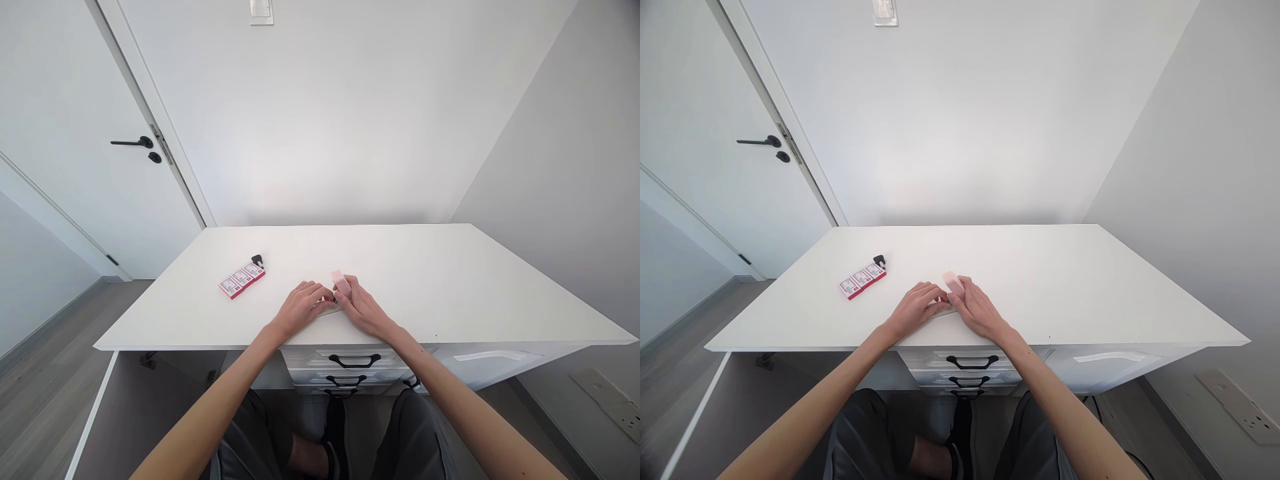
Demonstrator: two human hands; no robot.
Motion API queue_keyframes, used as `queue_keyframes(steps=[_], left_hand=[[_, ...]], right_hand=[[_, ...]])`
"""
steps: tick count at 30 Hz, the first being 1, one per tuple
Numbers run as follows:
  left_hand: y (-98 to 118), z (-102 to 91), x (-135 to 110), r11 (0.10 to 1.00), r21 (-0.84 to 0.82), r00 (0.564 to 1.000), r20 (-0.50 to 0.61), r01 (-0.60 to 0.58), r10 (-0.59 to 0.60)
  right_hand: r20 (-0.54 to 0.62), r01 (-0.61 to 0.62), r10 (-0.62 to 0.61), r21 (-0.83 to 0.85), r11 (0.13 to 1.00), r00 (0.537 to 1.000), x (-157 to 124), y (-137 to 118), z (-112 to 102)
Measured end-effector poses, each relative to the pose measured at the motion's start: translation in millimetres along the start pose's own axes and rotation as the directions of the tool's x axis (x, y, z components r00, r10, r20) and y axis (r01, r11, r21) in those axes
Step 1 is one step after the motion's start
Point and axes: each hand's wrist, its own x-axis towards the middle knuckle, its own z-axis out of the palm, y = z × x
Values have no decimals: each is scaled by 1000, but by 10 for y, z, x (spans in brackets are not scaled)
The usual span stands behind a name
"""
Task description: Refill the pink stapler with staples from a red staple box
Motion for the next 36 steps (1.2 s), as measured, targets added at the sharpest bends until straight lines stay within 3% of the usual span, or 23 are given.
queue_keyframes(steps=[12, 16, 20, 24, 28, 36], left_hand=[[-9, 29, -12, 999, 17, 998, -58, 32, -31], [20, -2, -6, 986, -119, 982, -138, 113, -129], [51, -84, 21, 892, -370, 892, -262, 261, -369], [25, -142, 42, 735, -576, 791, -230, 359, -567], [-43, -144, 41, 616, -695, 734, -188, 369, -652], [-155, -86, 29, 547, -758, 620, -247, 356, -745]], right_hand=[[-12, 1, -1, -37, 999, 1000, -9, -23, -19], [-16, 6, -7, -52, 999, 1000, -8, -9, -12], [-23, -4, 3, -51, 999, 1000, -4, -6, -8], [-24, -5, 4, -58, 998, 1000, -5, -18, -12], [-25, -7, 4, -85, 996, 1000, -13, -29, -19], [-6, 62, -63, -142, 988, 998, -11, 15, 8]])
